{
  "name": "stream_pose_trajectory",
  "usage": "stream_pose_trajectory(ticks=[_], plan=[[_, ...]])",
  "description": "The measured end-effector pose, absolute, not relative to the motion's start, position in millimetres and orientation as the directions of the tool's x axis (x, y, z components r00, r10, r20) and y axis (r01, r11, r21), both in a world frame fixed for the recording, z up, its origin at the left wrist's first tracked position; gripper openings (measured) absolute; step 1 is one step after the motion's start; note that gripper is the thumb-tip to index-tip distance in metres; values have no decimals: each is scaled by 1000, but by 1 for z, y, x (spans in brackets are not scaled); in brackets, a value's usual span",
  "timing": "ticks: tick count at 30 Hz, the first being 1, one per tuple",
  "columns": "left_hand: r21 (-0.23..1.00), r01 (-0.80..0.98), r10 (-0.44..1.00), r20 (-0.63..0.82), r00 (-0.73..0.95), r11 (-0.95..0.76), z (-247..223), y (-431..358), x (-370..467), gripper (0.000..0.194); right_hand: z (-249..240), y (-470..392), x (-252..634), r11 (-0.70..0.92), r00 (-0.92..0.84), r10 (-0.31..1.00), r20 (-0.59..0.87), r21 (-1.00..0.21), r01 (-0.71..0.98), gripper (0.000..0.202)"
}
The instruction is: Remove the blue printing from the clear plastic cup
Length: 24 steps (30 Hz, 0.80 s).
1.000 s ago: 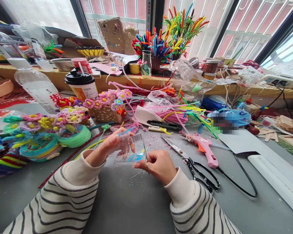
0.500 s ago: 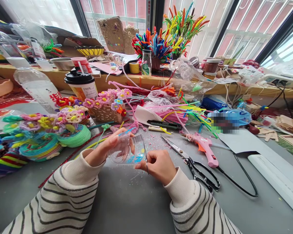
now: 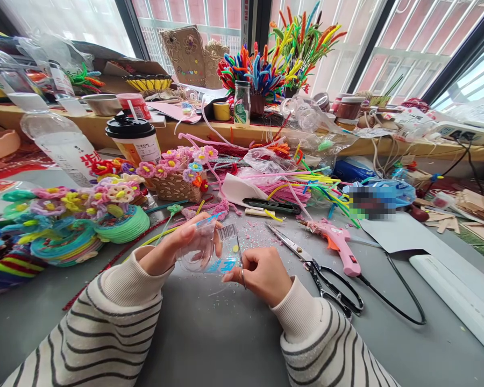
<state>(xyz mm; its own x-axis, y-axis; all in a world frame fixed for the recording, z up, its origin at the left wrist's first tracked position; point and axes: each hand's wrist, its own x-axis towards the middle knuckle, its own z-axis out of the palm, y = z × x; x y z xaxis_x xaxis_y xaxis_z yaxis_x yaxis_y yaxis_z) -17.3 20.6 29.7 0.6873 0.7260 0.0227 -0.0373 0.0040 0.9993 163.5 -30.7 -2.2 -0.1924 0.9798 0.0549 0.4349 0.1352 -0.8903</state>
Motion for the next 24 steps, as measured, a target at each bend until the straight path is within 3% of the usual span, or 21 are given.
stream_pose_trajectory(ticks=[8, 24], plan=[[992, -107, 714, 33, 699, 59, 35, 21, -15, 51, -2, -31, 162, 193, -149, 979, 139, -865, 462, 62], [995, -81, 714, 17, 700, 55, 33, 20, -15, 49, 1, -31, 163, 213, -150, 976, 155, -805, 554, 57]])
